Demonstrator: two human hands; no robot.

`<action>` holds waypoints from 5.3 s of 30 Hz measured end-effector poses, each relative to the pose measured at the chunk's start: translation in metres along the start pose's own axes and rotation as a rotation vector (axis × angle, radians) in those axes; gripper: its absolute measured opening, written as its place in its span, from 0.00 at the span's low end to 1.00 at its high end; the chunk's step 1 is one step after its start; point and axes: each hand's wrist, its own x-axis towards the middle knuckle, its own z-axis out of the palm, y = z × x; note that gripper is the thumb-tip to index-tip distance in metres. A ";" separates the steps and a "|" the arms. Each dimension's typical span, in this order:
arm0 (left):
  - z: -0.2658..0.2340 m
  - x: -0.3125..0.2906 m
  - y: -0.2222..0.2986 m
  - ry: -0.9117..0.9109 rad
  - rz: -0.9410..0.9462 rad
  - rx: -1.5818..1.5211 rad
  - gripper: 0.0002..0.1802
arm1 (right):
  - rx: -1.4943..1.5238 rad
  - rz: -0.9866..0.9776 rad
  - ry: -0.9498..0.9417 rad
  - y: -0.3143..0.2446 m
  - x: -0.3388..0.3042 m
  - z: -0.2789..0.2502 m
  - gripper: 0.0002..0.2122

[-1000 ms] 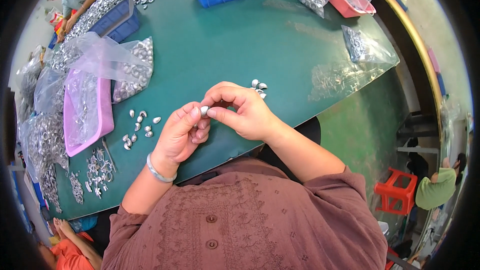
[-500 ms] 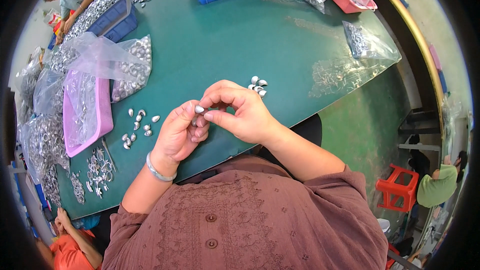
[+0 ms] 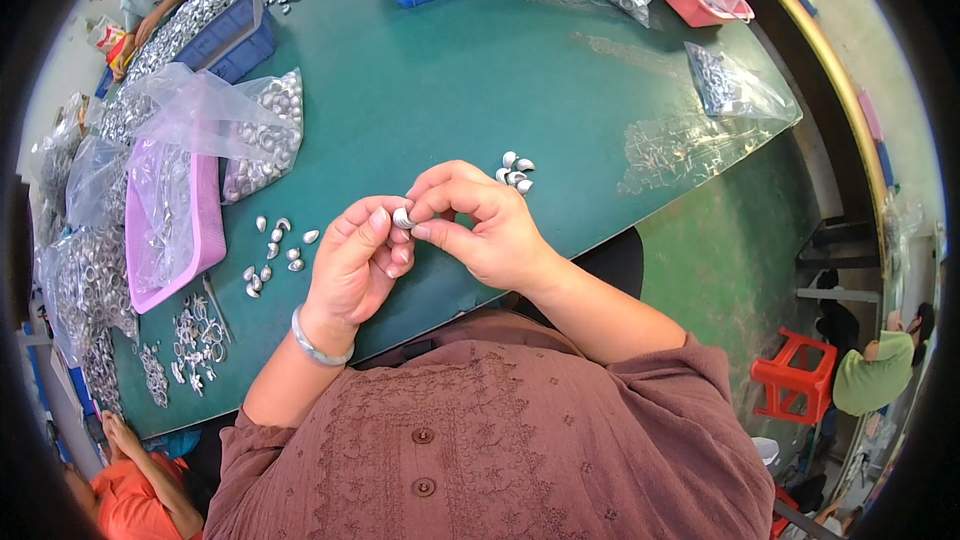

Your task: The person handles small metal components on a table, picking them up individually to check their orientation or quality, and then places them into sorted groups or containers.

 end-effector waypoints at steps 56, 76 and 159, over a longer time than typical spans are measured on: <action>-0.001 -0.001 0.000 0.001 -0.261 0.022 0.09 | -0.441 -0.264 -0.223 -0.017 0.013 -0.016 0.06; 0.000 0.002 -0.001 0.002 -0.176 -0.153 0.13 | -0.293 0.016 -0.033 -0.021 0.000 -0.002 0.04; 0.003 -0.001 -0.002 0.111 -0.220 0.112 0.09 | -0.241 0.085 -0.093 -0.018 0.001 -0.007 0.09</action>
